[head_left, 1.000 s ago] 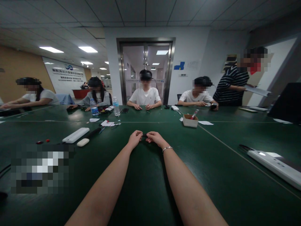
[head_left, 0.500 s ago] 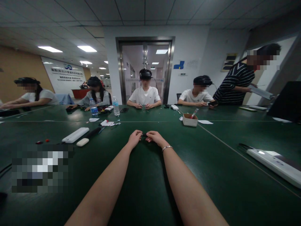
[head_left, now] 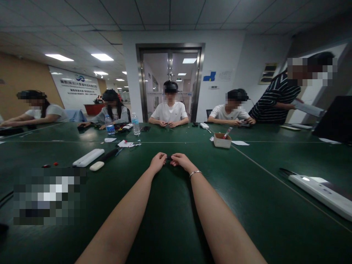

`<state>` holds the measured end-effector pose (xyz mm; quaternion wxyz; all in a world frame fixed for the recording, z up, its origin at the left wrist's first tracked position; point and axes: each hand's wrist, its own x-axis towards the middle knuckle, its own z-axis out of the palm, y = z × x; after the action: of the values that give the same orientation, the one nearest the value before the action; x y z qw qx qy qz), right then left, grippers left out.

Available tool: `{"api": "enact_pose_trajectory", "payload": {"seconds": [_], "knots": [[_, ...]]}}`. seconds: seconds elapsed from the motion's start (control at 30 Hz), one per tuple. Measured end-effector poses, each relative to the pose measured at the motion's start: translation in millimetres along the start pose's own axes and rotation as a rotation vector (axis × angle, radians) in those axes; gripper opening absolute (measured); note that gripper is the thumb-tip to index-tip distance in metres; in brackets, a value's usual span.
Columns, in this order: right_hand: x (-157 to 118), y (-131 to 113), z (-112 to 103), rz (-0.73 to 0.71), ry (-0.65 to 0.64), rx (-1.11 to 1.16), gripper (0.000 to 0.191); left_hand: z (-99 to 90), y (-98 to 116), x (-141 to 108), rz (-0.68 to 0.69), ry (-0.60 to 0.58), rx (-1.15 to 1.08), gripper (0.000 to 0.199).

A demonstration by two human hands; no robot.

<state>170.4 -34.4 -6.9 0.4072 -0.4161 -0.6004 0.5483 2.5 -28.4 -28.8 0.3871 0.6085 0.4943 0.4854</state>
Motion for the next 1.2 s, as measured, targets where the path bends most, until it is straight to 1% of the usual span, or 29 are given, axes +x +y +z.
{"api": "enact_pose_trajectory", "payload": {"seconds": [0.17, 0.4, 0.7, 0.87, 1.2], "knots": [[-2.5, -3.4, 1.6, 0.0, 0.003, -0.003, 0.008, 0.4, 3.2, -2.2, 0.003, 0.0, 0.001, 0.021], [-3.1, -4.2, 1.6, 0.007, 0.004, 0.001, 0.009, 1.9, 10.7, -6.3, 0.015, 0.02, -0.018, 0.016], [-0.9, -1.1, 0.2, 0.009, 0.005, 0.02, 0.008, -0.3, 17.3, -10.4, 0.018, 0.018, -0.012, 0.021], [-0.2, -0.3, -0.4, 0.012, 0.002, 0.015, 0.008, -0.9, 17.6, -11.0, 0.05, 0.018, -0.027, 0.02], [2.8, 3.7, -1.8, -0.003, -0.001, 0.02, 0.008, -0.9, 13.5, -7.9, 0.021, 0.029, -0.038, 0.019]]}}
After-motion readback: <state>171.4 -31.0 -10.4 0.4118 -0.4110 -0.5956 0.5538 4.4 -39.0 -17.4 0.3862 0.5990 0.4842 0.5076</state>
